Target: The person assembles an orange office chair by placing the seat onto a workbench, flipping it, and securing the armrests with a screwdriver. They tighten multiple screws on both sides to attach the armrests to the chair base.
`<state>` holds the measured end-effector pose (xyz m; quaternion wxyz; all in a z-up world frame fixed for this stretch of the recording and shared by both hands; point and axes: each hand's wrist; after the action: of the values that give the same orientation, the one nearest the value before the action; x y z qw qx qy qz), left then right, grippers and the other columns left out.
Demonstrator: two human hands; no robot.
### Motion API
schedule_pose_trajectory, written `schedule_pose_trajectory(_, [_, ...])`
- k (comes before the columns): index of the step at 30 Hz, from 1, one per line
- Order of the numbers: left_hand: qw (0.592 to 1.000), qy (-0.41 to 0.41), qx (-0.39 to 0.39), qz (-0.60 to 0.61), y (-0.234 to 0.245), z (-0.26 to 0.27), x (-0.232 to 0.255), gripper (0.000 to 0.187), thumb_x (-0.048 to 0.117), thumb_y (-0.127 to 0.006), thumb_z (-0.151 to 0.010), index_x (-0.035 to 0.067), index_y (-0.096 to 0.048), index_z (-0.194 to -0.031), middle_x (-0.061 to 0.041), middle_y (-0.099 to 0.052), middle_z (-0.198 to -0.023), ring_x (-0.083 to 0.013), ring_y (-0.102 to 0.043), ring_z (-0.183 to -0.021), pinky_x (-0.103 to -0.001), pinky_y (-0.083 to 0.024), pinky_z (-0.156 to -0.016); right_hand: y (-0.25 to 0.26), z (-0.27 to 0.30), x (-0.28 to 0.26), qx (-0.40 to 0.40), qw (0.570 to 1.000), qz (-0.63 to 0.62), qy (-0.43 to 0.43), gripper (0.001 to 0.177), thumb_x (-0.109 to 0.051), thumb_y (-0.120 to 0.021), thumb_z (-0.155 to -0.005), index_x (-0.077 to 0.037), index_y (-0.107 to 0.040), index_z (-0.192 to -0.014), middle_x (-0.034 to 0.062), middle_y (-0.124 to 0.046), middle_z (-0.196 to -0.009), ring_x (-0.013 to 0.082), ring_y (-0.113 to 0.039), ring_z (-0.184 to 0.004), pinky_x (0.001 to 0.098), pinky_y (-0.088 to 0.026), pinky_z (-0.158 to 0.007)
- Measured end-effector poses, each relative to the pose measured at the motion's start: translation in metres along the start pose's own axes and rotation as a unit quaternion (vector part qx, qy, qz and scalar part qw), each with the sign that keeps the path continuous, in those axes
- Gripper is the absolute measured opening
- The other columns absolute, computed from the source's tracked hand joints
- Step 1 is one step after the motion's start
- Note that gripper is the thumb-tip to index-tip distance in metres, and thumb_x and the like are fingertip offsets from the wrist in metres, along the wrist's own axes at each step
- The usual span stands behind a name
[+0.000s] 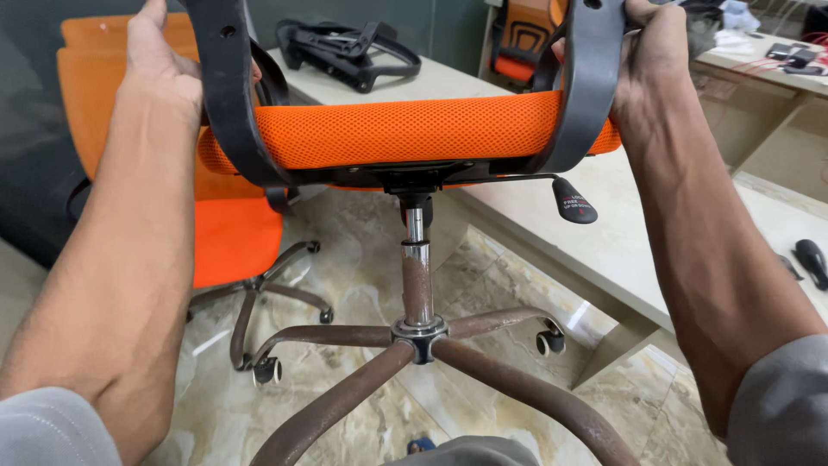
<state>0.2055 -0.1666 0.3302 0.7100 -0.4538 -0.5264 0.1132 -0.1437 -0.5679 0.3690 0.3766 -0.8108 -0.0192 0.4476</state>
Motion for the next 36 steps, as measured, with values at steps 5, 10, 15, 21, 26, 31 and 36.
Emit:
schedule_pose_trajectory(5, [0.969, 0.030, -0.240, 0.053, -0.061, -0.101, -0.026, 0.090, 0.051, -0.066, -0.099, -0.005, -0.021, -0.155, -0.030, -0.048, -0.142, -0.0419, -0.061, -0.113, -0.059, -0.057, -0.088, 0.036, -0.047, -0.033, 0.032, 0.998, 0.032, 0.042, 0.035, -0.021, -0.039, -0.101, 0.001, -0.051, -0.126, 0.0205, -0.065, -0.115, 0.0338, -0.070, -0.101, 0.0576, -0.066, -0.089])
schedule_pose_trajectory(10, [0.990, 0.122, -0.056, 0.037, -0.115, -0.187, -0.069, 0.101, 0.055, -0.057, -0.099, -0.016, -0.010, -0.153, -0.044, -0.040, -0.138, -0.0491, -0.063, -0.117, -0.059, -0.063, -0.091, 0.079, -0.085, -0.049, 0.131, 0.991, -0.002, 0.026, 0.046, -0.025, -0.043, -0.107, 0.010, -0.047, -0.137, 0.0240, -0.062, -0.123, 0.0373, -0.068, -0.106, 0.0575, -0.064, -0.093])
schedule_pose_trajectory(15, [0.979, 0.180, -0.092, 0.025, -0.148, -0.262, -0.099, 0.101, 0.058, -0.057, -0.098, -0.018, -0.015, -0.149, -0.041, -0.045, -0.137, -0.0450, -0.068, -0.114, -0.058, -0.063, -0.090, 0.102, -0.109, -0.055, 0.168, 0.982, 0.052, 0.071, 0.044, -0.027, -0.047, -0.104, 0.005, -0.050, -0.135, 0.0231, -0.061, -0.119, 0.0362, -0.068, -0.102, 0.0564, -0.065, -0.092])
schedule_pose_trajectory(21, [0.960, 0.243, -0.138, 0.020, -0.162, -0.352, -0.145, 0.095, 0.060, -0.058, -0.095, -0.018, -0.034, -0.143, -0.033, -0.063, -0.130, -0.0408, -0.070, -0.106, -0.055, -0.061, -0.089, 0.115, -0.131, -0.034, 0.260, 0.960, 0.049, 0.093, 0.048, -0.031, -0.051, -0.105, 0.011, -0.053, -0.128, 0.0235, -0.063, -0.110, 0.0361, -0.070, -0.089, 0.0541, -0.066, -0.084])
schedule_pose_trajectory(26, [0.940, 0.268, -0.209, 0.020, -0.170, -0.409, -0.163, 0.089, 0.059, -0.060, -0.093, -0.015, -0.050, -0.142, -0.029, -0.063, -0.122, -0.0380, -0.069, -0.101, -0.052, -0.062, -0.088, 0.121, -0.149, -0.017, 0.272, 0.954, 0.060, 0.111, 0.050, -0.033, -0.051, -0.103, 0.011, -0.055, -0.125, 0.0238, -0.065, -0.107, 0.0362, -0.069, -0.086, 0.0523, -0.066, -0.080])
schedule_pose_trajectory(31, [0.945, 0.240, -0.223, -0.020, -0.171, -0.439, -0.170, 0.081, 0.047, -0.066, -0.095, -0.021, -0.048, -0.137, -0.033, -0.063, -0.123, -0.0382, -0.071, -0.102, -0.053, -0.064, -0.089, 0.120, -0.158, -0.010, 0.276, 0.944, 0.087, 0.156, 0.037, -0.028, -0.052, -0.100, 0.001, -0.053, -0.123, 0.0189, -0.065, -0.107, 0.0320, -0.071, -0.087, 0.0539, -0.065, -0.079])
schedule_pose_trajectory(36, [0.938, 0.254, -0.235, -0.003, -0.159, -0.450, -0.172, 0.076, 0.039, -0.071, -0.096, -0.020, -0.044, -0.137, -0.030, -0.066, -0.121, -0.0387, -0.073, -0.101, -0.054, -0.065, -0.087, 0.117, -0.146, 0.003, 0.256, 0.944, 0.097, 0.183, 0.040, -0.028, -0.054, -0.104, 0.004, -0.056, -0.128, 0.0178, -0.065, -0.108, 0.0272, -0.072, -0.087, 0.0518, -0.067, -0.084])
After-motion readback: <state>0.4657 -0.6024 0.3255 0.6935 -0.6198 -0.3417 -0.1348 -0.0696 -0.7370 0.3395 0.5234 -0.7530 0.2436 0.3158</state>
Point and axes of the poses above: each hand's wrist, its own z-axis away from the middle knuckle, its own y-axis out of the back of the hand, x = y × z
